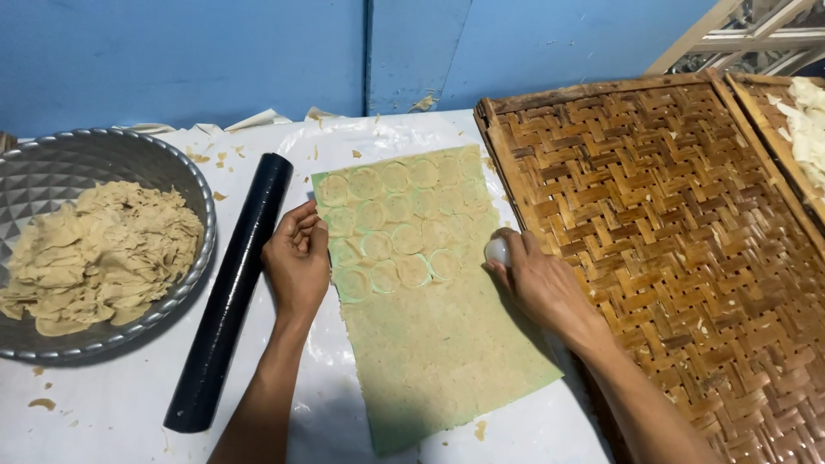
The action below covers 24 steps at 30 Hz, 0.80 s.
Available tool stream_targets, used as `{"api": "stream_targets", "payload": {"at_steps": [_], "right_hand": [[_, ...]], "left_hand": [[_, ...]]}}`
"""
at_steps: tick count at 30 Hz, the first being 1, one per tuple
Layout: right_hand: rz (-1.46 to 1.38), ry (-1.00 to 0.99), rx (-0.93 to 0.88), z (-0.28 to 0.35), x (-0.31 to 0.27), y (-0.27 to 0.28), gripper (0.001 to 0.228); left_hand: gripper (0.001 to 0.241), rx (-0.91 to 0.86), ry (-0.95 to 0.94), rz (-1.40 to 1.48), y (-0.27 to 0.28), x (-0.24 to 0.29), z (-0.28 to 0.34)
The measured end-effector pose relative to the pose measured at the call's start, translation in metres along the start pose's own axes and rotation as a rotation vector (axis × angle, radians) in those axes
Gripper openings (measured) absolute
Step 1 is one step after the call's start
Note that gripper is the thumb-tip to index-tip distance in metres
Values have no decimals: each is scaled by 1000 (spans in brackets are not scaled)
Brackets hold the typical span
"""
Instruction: Rolling out dough and cutting it into circular shapes using a mold.
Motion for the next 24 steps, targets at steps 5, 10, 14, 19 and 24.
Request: {"api": "stream_targets", "payload": {"at_steps": [5, 10, 14, 19, 24], "right_hand": [[122, 33, -2, -14, 9, -26, 43], [136, 56, -3, -5, -7, -9, 43], [146, 32, -14, -5, -3, -8, 43], [129, 54, 48, -9, 3, -17, 44], [-25, 51, 206, 23, -14, -12, 42]], "left_hand": [[32, 1, -11, -2, -2, -2, -1], [33, -2, -11, 4, 0, -4, -1], [32, -6, -18, 1, -1, -4, 0], [32, 1, -3, 3, 0, -4, 1], [32, -10, 0, 2, 0, -7, 0]]}}
Point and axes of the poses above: each hand's wrist, its own z-axis away from the middle knuckle, its own y-axis out of the back of the hand, x = y × z, the point moved 2 cm from there along -z, towards the middle knuckle, and after that the axes turned 1 degree about y, right-handed, at the moved point
